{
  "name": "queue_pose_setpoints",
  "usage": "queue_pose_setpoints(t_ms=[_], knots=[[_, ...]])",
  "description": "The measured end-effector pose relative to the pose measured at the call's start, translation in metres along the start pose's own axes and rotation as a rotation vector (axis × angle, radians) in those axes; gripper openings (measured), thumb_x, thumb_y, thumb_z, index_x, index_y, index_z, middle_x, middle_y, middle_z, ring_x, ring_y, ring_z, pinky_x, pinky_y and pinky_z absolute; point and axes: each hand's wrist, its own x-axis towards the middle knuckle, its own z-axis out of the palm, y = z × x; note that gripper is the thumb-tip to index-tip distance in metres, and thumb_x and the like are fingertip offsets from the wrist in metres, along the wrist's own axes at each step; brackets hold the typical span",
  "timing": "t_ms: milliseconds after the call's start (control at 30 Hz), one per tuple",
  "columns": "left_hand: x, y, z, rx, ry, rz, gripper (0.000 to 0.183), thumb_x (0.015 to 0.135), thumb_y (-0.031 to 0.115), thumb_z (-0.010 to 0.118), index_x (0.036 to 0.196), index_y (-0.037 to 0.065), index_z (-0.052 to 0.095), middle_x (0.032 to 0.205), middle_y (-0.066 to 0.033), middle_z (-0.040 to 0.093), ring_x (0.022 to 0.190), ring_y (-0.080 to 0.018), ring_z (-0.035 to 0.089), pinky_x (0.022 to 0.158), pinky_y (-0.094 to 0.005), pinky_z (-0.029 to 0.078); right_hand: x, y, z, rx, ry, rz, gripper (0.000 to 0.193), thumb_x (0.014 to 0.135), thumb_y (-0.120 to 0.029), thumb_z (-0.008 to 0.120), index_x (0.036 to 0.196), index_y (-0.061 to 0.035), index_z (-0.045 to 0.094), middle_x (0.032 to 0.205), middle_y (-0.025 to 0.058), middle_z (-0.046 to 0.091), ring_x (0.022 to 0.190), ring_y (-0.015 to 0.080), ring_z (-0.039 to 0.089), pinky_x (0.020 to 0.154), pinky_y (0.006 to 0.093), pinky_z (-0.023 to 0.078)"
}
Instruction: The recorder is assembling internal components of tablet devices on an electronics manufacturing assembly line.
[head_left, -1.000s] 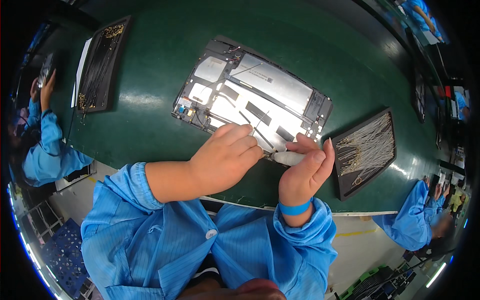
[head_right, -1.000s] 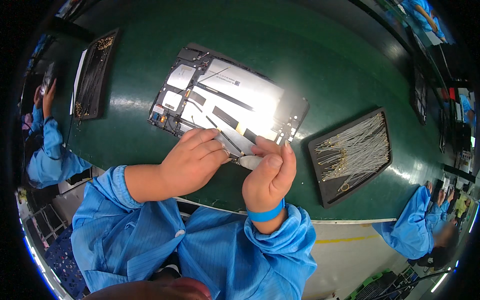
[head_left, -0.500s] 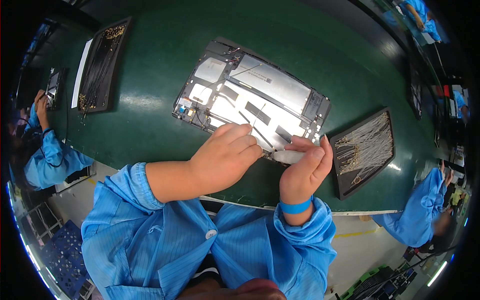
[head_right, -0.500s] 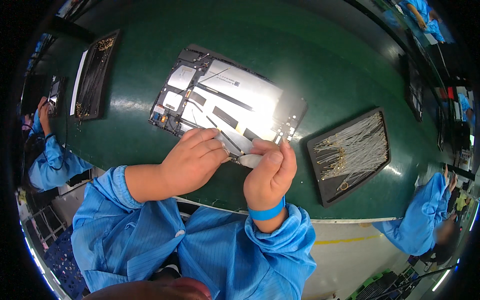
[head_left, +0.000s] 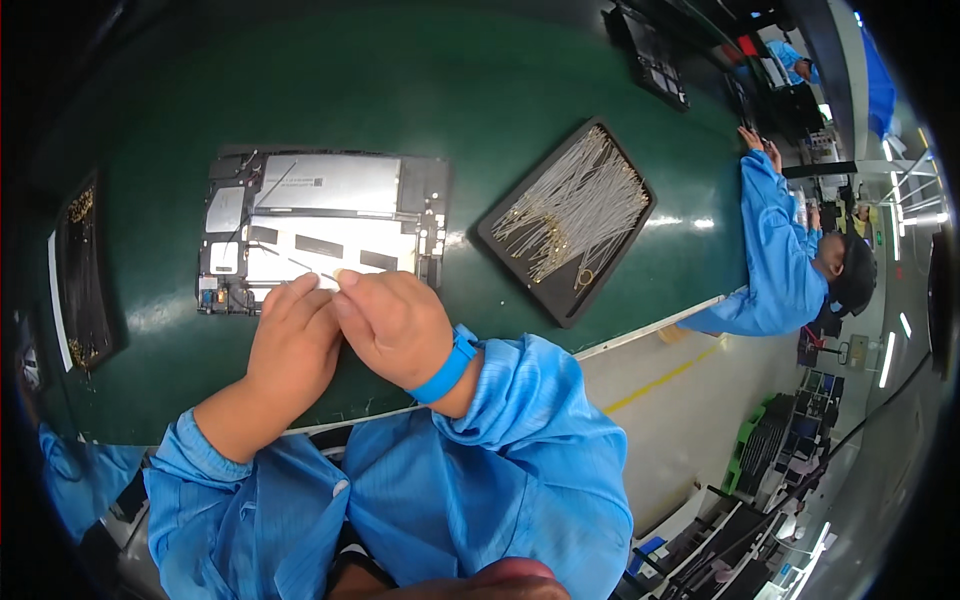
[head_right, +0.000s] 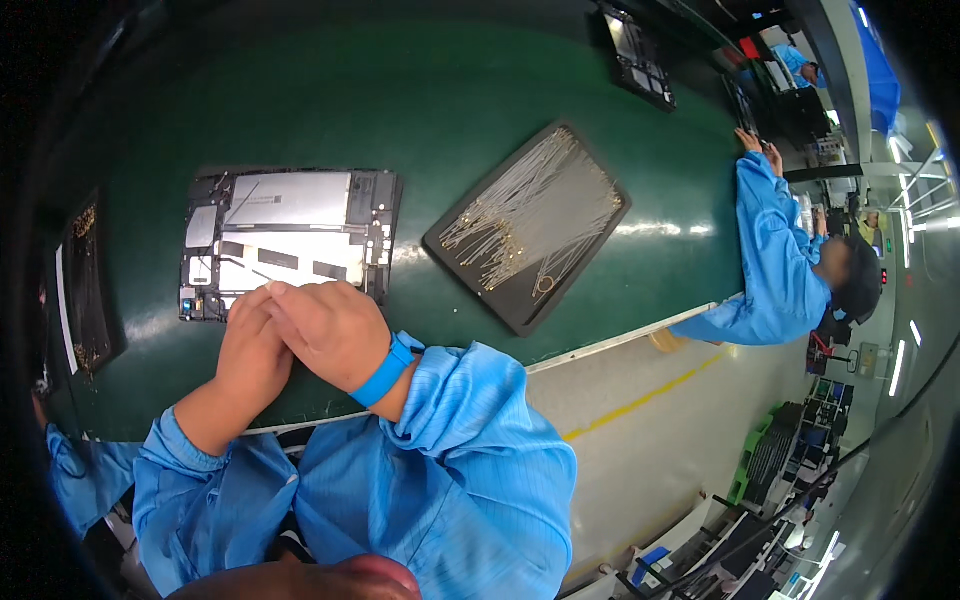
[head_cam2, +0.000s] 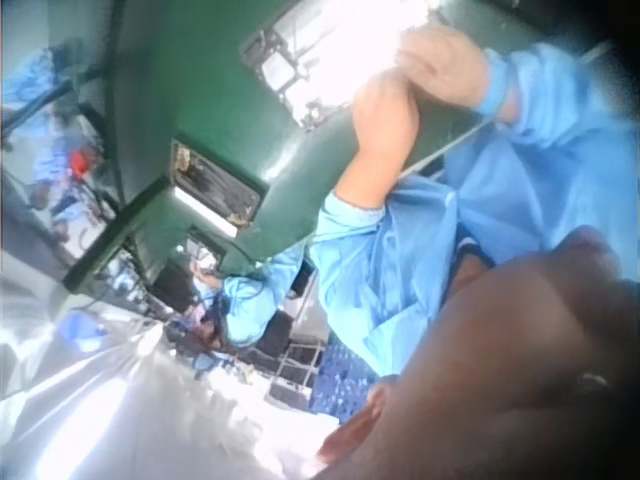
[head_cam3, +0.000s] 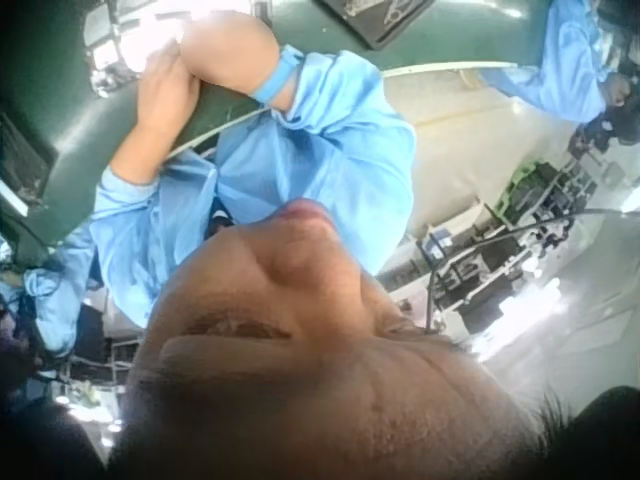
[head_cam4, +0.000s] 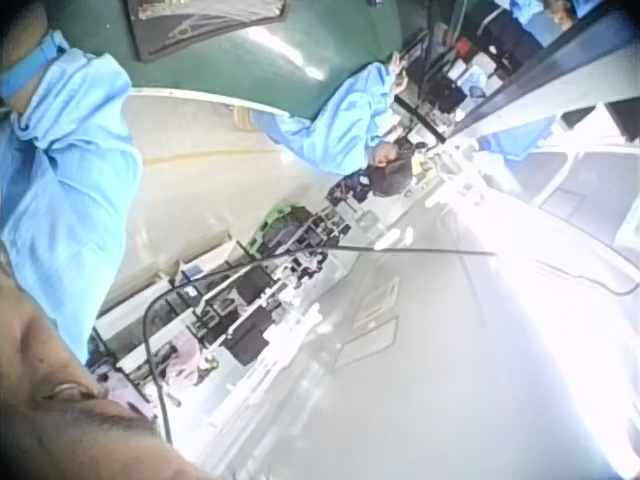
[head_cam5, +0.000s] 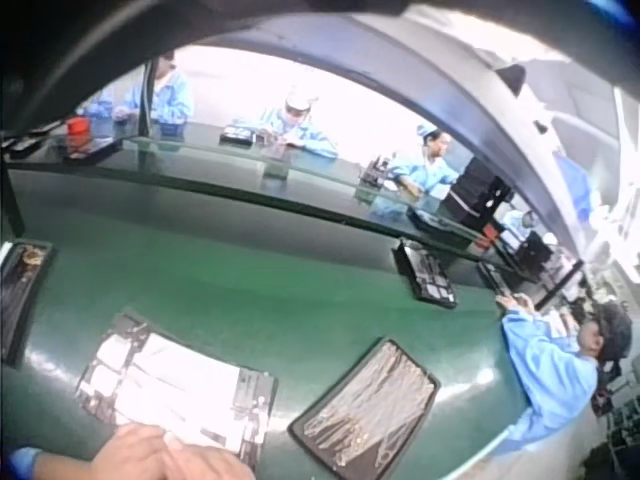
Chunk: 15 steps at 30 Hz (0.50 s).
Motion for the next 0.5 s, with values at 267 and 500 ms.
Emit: queue_pose_setpoints(t_ms=[267, 500], knots=[[0.010, -0.025, -0.027, 0.132, 0.028, 0.004, 0.012, 0.065, 0.002, 0.053, 0.076, 0.007, 0.055, 0.077, -0.0072, 0.053, 0.087, -0.0285, 0.048, 0.083, -0.0396, 0.035, -0.001, 0.007, -0.009, 0.541, 0.099, 0.861, 0.039, 0.085, -0.024, 0.044, 0.115, -0.0005, 0.039, 0.084, 0.0144, 0.059, 0.074, 0.0176, 0.058, 0.066, 0.0270, 0.044], [-0.024, -0.091, -0.050, -0.112, 0.453, -0.783, 0.030, 0.083, 0.022, 0.047, 0.100, -0.002, 0.052, 0.095, -0.0149, 0.055, 0.093, -0.0251, 0.050, 0.083, -0.0312, 0.037, 0.001, 0.006, -0.048, 0.693, 0.200, 1.118, 0.044, 0.084, -0.025, 0.045, 0.119, -0.0005, 0.035, 0.074, 0.0066, 0.054, 0.061, 0.0096, 0.049, 0.053, 0.0218, 0.042]])
